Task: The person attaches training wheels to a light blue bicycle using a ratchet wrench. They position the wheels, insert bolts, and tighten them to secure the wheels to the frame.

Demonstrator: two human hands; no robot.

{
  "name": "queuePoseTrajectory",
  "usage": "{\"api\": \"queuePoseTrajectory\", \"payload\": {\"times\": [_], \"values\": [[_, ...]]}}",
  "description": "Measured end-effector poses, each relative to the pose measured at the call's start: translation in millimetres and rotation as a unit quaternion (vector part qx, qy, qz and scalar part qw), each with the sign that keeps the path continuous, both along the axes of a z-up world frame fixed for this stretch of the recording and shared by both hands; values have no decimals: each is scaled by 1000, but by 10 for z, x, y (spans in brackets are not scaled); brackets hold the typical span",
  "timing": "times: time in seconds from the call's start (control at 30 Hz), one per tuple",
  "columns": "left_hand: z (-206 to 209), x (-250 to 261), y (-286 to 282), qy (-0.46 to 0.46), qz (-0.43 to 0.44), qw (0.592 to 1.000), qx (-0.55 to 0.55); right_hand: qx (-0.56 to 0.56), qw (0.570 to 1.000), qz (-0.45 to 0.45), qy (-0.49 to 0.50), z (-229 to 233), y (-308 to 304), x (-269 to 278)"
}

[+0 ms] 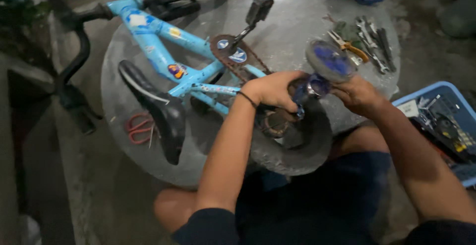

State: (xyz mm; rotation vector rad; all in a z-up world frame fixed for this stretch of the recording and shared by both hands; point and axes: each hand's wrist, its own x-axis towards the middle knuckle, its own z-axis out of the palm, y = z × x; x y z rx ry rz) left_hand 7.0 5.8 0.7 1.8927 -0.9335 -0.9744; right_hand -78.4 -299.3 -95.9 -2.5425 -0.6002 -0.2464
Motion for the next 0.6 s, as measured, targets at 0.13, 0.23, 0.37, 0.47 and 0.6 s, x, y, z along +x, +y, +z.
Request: {"api": "queuePoseTrajectory", "payload": {"times": [0.13, 0.23, 0.37, 0.47, 0.6], "values": [[23, -1, -27, -58, -10, 998, -20, -3, 1000, -17, 19, 67, 41, -40], [-38, 42, -35, -87, -31, 991, -95, 86, 996, 11, -12, 310, 152, -324], [-89, 39, -28, -63, -8, 997, -43, 56, 993, -82, 71, 746, 433, -647], [-24, 38, -14, -38, 2, 999, 11, 56, 984, -157, 59, 1090, 795, -941], [-10, 36, -27, -51, -4, 998, -44, -22, 966, -237, 96, 1380, 1129, -1258]]}}
